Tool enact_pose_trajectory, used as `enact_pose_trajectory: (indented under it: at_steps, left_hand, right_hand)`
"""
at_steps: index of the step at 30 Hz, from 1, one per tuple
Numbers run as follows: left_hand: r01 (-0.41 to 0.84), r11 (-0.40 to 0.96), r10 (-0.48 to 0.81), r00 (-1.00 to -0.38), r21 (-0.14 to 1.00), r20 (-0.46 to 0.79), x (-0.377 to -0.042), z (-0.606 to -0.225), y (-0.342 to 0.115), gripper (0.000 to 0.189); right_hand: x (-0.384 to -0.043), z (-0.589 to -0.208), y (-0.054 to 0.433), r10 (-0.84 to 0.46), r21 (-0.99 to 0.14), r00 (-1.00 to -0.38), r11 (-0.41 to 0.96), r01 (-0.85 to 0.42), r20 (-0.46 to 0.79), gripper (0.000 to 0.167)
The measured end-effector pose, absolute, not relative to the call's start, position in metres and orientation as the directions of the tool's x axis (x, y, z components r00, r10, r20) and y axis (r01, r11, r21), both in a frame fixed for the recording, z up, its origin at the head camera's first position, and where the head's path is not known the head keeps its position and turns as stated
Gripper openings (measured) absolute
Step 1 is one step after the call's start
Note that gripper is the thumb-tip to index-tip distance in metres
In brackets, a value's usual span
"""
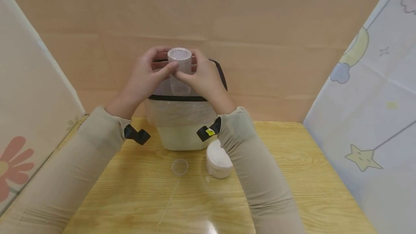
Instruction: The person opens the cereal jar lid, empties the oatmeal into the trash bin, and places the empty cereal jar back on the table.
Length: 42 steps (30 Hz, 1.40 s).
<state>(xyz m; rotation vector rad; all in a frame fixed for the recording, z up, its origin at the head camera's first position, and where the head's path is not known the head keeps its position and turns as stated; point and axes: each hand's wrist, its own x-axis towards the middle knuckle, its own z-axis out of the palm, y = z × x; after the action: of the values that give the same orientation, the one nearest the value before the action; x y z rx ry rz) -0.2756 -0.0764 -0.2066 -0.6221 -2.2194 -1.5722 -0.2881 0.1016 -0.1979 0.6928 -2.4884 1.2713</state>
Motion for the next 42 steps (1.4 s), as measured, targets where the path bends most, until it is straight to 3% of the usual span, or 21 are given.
enact_pose_trajectory:
  at_steps: [11, 20, 29, 35, 42]
  left_hand:
    - [0.571, 0.297, 0.178, -0.821, 0.766, 0.543, -0.276, -0.205, -0.072, 0.045]
    - [0.602, 0.303, 0.183, -0.798, 0.739, 0.575, -0.277, -0.208, -0.072, 0.037]
    - [0.539, 0.293, 0.189, -0.842, 0.79, 0.505, -0.275, -0.208, -0.072, 0.043]
    - [0.497, 0.292, 0.2, -0.867, 0.817, 0.456, -0.274, -0.208, -0.076, 0.048]
    - [0.416, 0.061, 0.225, -0.891, 0.907, 0.394, -0.269, -0.208, -0.078, 0.044]
  right_hand:
    - [-0.288, -0.206, 0.1, -0.161, -0.682, -0.845, 0.523, -0.511, 0.51, 0.061]
    - [-0.284, -0.207, 0.099, -0.147, -0.647, -0.84, 0.573, -0.503, 0.523, 0.06]
    - [-0.284, -0.21, 0.103, -0.186, -0.597, -0.81, 0.589, -0.545, 0.555, 0.06]
    - [-0.281, -0.211, 0.105, -0.18, -0.569, -0.759, 0.561, -0.601, 0.625, 0.062]
    - [-0.275, -0.213, 0.102, -0.214, -0.491, -0.676, 0.541, -0.683, 0.705, 0.061]
